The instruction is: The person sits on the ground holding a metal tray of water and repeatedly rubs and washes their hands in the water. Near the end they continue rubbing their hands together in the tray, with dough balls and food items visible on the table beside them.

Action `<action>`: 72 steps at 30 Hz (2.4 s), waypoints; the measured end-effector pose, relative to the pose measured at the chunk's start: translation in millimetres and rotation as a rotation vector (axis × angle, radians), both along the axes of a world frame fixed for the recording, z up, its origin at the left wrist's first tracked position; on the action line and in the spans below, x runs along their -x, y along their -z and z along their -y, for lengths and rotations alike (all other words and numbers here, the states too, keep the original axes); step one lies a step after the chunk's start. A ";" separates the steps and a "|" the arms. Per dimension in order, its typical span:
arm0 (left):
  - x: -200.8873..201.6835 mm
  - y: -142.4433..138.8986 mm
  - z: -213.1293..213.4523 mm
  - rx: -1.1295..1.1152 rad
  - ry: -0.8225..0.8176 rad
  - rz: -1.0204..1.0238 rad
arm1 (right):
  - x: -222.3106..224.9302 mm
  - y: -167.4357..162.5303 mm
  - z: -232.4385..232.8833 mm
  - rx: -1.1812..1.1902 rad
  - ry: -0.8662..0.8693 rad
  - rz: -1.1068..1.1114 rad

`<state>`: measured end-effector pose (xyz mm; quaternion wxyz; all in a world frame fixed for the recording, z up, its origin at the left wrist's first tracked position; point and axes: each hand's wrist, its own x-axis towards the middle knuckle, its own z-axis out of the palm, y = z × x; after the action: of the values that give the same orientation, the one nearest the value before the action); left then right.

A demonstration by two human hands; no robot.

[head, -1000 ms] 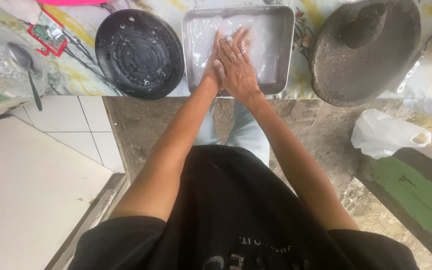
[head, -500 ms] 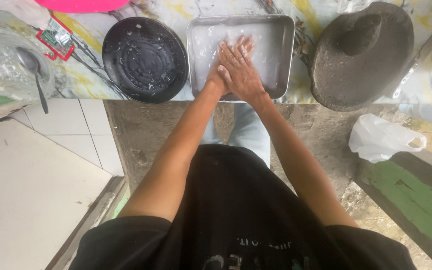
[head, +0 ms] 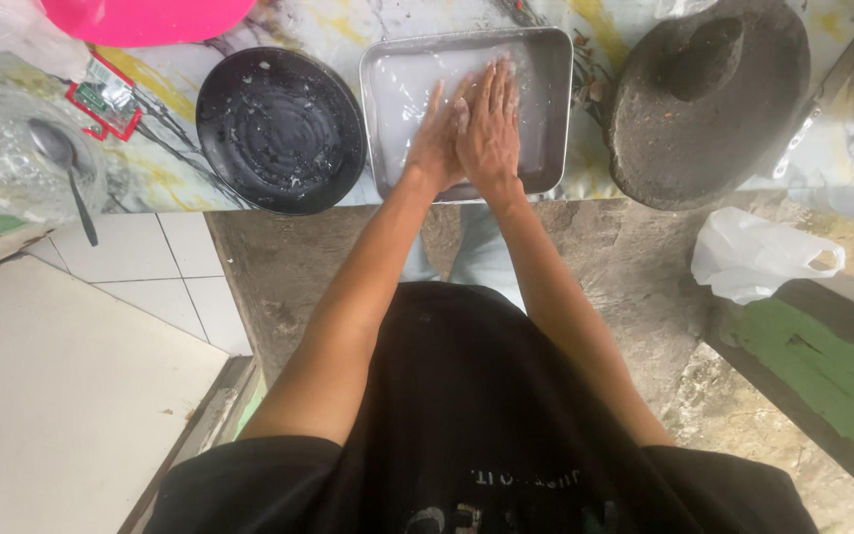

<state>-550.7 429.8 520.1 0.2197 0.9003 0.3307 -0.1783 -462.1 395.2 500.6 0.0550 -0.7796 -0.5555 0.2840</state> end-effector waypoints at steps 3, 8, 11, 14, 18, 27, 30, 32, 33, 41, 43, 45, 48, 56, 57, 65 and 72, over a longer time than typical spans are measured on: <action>0.4 3.9 -0.3 -0.121 -0.027 0.069 | -9.4 2.5 18.2 -0.011 -0.083 -0.076; 6.6 12.3 -1.8 -0.184 -0.094 0.264 | -25.2 -5.6 48.2 -0.159 -0.083 -0.038; 17.6 13.8 -9.6 -0.192 -0.241 0.583 | -39.3 -13.2 40.2 -0.251 0.085 -0.119; 24.9 6.7 -10.6 0.161 -0.689 0.713 | -50.3 -17.4 28.6 -0.065 0.324 -0.328; 23.0 -6.1 -17.1 0.679 -1.218 0.893 | -43.5 -7.0 10.3 -0.138 0.301 -0.391; 30.4 -6.1 -13.5 0.972 -1.236 1.107 | -29.2 -6.8 6.5 -0.252 0.432 -0.535; 32.2 -1.9 -15.5 0.973 -1.451 0.945 | -36.8 -8.4 3.5 -0.383 0.037 -0.120; 32.6 0.5 -16.2 1.050 -1.408 1.051 | -38.2 -5.9 1.6 -0.217 -0.052 -0.020; 32.9 1.0 -16.3 1.085 -1.384 1.103 | -38.0 -3.8 0.3 -0.137 -0.097 0.027; 35.8 5.0 -5.0 0.394 -1.161 0.716 | -33.5 11.6 -0.6 0.116 -0.359 0.155; 37.1 2.9 0.1 0.200 -0.990 0.688 | -35.9 15.4 1.1 0.105 -0.442 0.157; 39.9 0.4 7.4 -0.044 -0.684 0.907 | -41.2 20.4 0.1 0.016 -0.545 0.113; 36.5 3.7 10.5 -0.150 -0.499 0.255 | -46.1 27.9 -0.8 0.039 -0.642 0.123; 30.0 19.6 11.1 -0.045 -0.411 0.215 | -39.9 19.4 -3.5 -0.048 -0.605 0.173; 29.6 19.7 11.2 -0.099 -0.419 0.369 | -40.1 17.1 -4.3 -0.039 -0.611 0.181; 29.2 14.2 7.6 -0.104 -0.314 0.136 | -41.1 4.9 -0.4 -0.051 -0.587 0.067; 44.9 26.8 10.3 -0.112 -0.414 0.212 | -41.5 8.9 0.4 -0.031 -0.605 0.087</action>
<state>-595.6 419.5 493.3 0.2347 0.8378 0.4928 -0.0155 -420.5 394.8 491.7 -0.0440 -0.5892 -0.7686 0.2455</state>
